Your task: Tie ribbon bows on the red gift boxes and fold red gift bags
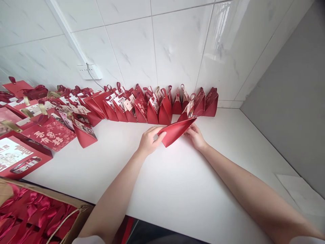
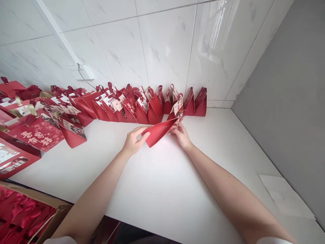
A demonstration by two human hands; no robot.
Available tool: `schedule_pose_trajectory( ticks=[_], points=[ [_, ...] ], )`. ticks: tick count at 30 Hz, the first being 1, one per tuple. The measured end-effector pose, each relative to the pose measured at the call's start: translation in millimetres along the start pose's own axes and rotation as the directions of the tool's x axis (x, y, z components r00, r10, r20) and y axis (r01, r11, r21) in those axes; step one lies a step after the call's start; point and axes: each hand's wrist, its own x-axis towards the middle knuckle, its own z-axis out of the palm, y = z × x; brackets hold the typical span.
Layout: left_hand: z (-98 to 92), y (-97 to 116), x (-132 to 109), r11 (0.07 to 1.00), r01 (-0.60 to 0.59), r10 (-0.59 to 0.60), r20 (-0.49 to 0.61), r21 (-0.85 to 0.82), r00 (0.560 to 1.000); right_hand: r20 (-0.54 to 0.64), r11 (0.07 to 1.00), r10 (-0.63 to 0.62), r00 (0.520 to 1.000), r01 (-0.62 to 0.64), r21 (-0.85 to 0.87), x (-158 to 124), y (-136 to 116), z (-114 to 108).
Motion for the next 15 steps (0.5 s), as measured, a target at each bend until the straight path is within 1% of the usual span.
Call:
schedule_pose_trajectory(
  ticks=[2, 5, 7, 9, 11, 13, 15],
  points=[
    [-2.2, -4.4, -0.6, 1.000, 0.011, -0.012, -0.021, -0.017, 1.000, -0.023, 0.999, -0.048, 0.999, 0.047, -0.027, -0.7, -1.6, 3.8],
    [-5.3, -11.5, -1.4, 0.999, -0.023, 0.025, -0.061, 0.032, 0.998, -0.074, 0.987, -0.140, 0.987, 0.133, -0.085, -2.9, -3.2, 10.6],
    [-6.9, -15.7, -1.6, 0.998, -0.006, 0.010, -0.072, 0.058, 0.997, -0.094, 0.975, -0.187, 0.978, 0.173, -0.137, -4.9, -2.9, 14.2],
    [-7.8, -20.6, -1.7, 0.997, 0.051, -0.049, -0.038, 0.055, 0.998, -0.068, 0.966, -0.197, 0.978, 0.182, -0.185, -7.0, -2.0, 16.1],
    [-7.4, -27.2, -2.2, 0.992, 0.122, -0.123, 0.018, 0.036, 0.992, -0.008, 0.961, -0.175, 0.984, 0.169, -0.219, -8.6, -0.9, 16.5],
    [-5.3, -35.4, -3.0, 0.979, 0.204, -0.205, 0.084, 0.014, 0.975, 0.038, 0.958, -0.150, 0.988, 0.155, -0.240, -9.5, -0.1, 16.0],
    [-1.7, -43.9, -3.8, 0.957, 0.288, -0.282, 0.135, -0.023, 0.950, 0.044, 0.956, -0.143, 0.989, 0.149, -0.254, -9.6, 0.3, 15.2]
  ],
)
